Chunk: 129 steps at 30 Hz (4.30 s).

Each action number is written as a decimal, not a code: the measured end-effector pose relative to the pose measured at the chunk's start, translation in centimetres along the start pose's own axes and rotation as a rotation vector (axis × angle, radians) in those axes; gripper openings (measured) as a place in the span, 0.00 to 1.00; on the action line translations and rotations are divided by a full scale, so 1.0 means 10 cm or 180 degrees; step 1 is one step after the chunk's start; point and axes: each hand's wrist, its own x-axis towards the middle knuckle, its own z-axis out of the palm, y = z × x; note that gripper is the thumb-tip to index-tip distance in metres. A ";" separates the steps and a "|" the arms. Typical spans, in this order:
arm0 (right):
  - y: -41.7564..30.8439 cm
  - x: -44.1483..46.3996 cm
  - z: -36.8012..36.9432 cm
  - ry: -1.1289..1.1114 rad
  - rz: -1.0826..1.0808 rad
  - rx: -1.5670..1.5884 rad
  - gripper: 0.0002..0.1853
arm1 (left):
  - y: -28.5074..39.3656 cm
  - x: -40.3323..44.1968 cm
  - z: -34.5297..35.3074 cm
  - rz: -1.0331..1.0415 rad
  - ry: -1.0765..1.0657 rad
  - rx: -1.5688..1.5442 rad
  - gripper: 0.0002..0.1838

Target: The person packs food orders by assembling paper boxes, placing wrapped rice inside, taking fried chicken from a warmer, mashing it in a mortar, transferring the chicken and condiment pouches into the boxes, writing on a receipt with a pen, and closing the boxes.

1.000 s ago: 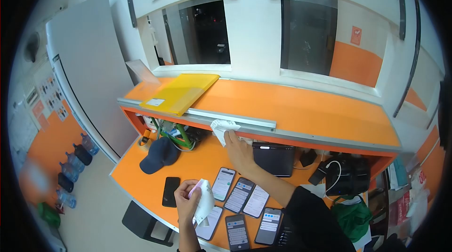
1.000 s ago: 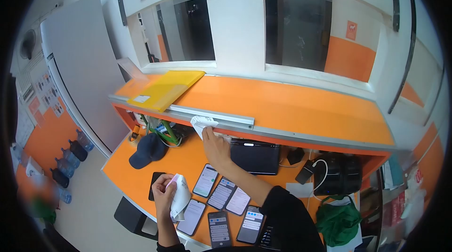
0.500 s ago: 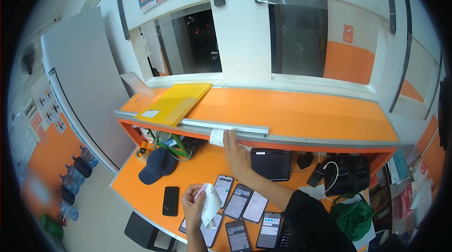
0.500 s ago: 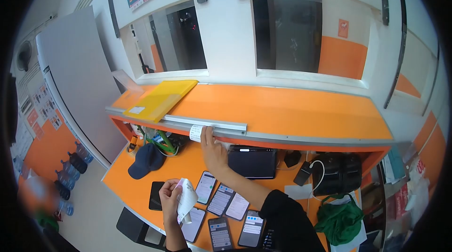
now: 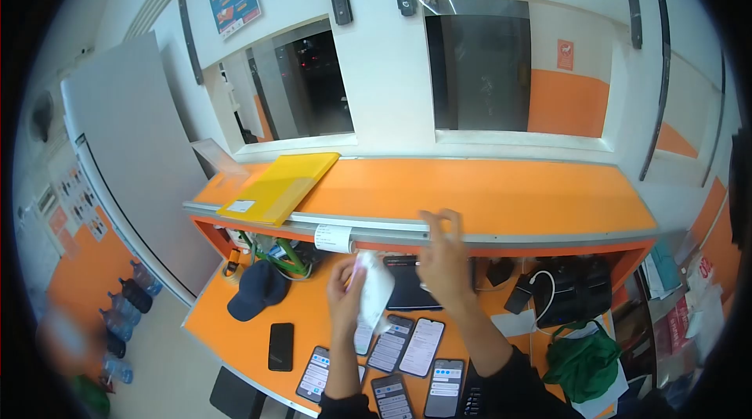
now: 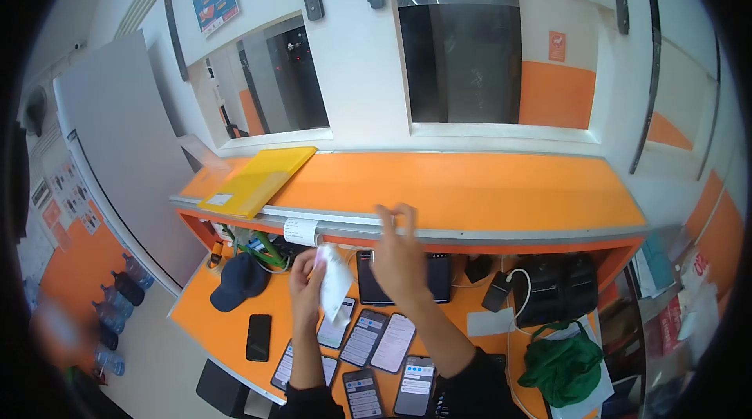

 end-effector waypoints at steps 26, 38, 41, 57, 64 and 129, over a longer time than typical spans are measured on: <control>0.05 -0.25 0.41 -0.0862 -0.0185 -0.0921 0.30 | -0.43 0.50 0.38 0.0662 0.0016 -0.0011 0.09; 0.07 -0.23 0.39 -0.0744 0.0032 -0.1028 0.28 | -0.45 0.49 0.39 0.0696 0.0073 0.0321 0.07; 0.06 -0.23 0.36 -0.0903 -0.0039 -0.0995 0.28 | -0.44 0.49 0.44 0.0926 0.0405 0.1157 0.08; 0.11 -0.15 0.48 -0.0879 -0.0351 -0.1336 0.27 | -0.46 0.08 0.23 0.0258 0.0350 0.0317 0.31; 0.08 -0.14 0.57 -0.0844 -0.0496 -0.1618 0.25 | -0.34 -0.39 -0.11 -0.0113 -0.0027 0.0832 0.31; 0.76 -1.10 -0.54 -0.1364 0.1104 0.1429 0.35 | -0.96 -0.40 0.02 -0.0644 0.0601 -0.0111 0.28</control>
